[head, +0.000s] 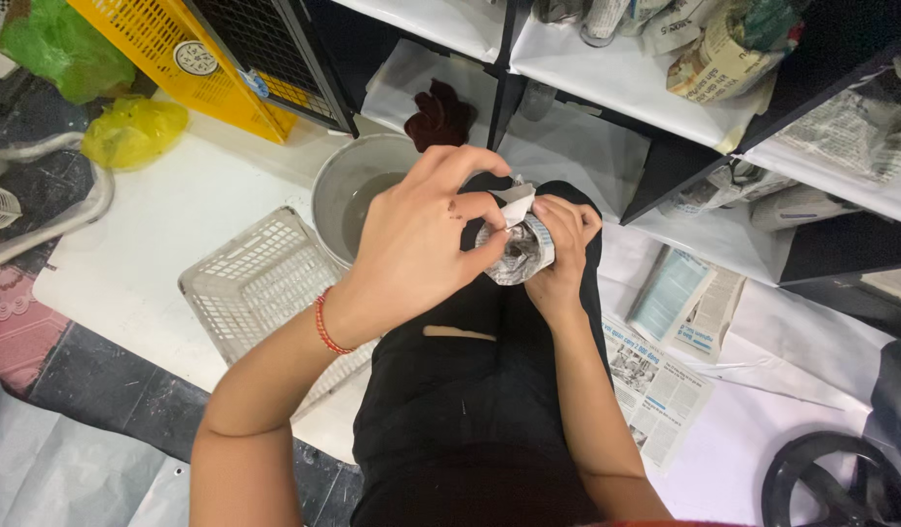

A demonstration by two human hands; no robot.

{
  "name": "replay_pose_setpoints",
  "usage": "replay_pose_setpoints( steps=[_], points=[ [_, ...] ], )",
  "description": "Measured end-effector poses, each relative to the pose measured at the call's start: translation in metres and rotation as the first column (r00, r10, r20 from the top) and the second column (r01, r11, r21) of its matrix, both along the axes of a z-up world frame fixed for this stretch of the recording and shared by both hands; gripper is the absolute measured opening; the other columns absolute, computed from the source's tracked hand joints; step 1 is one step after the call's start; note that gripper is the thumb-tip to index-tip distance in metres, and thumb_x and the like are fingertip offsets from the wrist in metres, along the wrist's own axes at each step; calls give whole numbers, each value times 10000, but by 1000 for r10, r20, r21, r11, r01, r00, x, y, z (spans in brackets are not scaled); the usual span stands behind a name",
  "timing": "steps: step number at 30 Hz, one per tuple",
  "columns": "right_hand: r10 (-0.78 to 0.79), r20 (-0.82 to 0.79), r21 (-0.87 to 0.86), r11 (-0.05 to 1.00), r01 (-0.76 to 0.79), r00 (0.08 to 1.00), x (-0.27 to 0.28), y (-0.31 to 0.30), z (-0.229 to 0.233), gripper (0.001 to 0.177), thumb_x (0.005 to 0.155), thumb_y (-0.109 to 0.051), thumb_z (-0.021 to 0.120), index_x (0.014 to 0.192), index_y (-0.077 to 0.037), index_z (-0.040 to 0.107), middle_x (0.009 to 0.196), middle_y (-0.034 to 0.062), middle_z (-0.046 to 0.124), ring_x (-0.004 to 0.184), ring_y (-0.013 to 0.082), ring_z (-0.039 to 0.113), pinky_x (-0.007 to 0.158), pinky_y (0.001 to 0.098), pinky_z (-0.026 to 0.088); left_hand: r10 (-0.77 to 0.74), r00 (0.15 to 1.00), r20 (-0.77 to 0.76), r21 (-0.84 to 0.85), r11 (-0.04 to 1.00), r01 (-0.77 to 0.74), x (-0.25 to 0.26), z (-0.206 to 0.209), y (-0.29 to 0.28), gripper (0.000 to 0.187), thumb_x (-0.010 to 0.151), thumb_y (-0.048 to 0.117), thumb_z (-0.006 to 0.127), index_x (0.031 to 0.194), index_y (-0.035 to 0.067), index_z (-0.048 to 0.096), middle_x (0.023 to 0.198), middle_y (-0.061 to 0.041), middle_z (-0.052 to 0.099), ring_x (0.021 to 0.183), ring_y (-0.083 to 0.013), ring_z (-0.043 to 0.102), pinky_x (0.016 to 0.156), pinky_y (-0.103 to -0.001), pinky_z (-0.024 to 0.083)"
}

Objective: The person sits on the floor and wraps small ceramic items, including a green bowl and a glass, with newspaper. They fold the paper around each item and place the wrapped objects onto a nearby shelf.

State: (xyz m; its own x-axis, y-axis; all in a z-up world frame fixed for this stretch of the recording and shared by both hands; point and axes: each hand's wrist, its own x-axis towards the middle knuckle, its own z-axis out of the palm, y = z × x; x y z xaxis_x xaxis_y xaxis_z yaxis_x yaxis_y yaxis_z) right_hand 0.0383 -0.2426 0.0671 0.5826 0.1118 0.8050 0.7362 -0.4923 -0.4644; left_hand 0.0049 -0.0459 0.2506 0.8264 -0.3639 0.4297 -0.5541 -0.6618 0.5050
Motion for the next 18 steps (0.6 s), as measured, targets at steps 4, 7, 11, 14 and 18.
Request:
replay_pose_setpoints(
  steps=[4,7,11,14,18],
  points=[
    [113,-63,46,993,-110,992,0,0,-6,669,834,-51,880,1387,-95,505,1266,115,662,1196,273,637,1096,409,350,-37,997,-65,21,999,39,6,4,8,132,834,225,801,773,135,726,1217,51,642,1134,-189,613,705,-323,542],
    [158,-133,83,986,-147,978,-1,-3,-13,727,785,-66,904,1392,-90,506,1265,127,651,1189,288,604,1065,397,398,-48,991,-126,-21,999,46,10,1,12,134,846,254,816,798,150,746,1214,75,647,1154,-191,615,731,-322,541],
    [195,-218,160,974,-162,956,0,-9,-15,746,807,-70,911,1426,-84,494,1305,131,629,1233,313,570,1051,384,476,-59,998,6,-61,996,60,7,-7,3,265,844,284,871,955,123,692,1334,-17,564,1276,-275,555,892,-359,545],
    [113,-244,53,993,-103,963,-4,-13,-4,718,782,-53,914,1389,-84,532,1273,121,649,1183,309,560,1041,409,458,-90,970,224,63,995,78,8,-10,0,357,837,253,880,1108,138,679,1423,-65,495,1331,-312,505,989,-389,537],
    [99,-276,-26,994,-111,956,-7,-16,13,719,760,-83,904,1391,-73,560,1250,114,653,1179,297,565,1038,417,425,-122,955,271,146,986,84,10,-14,-1,330,807,225,864,1066,109,697,1415,-76,513,1309,-318,500,956,-389,527]
  ],
)
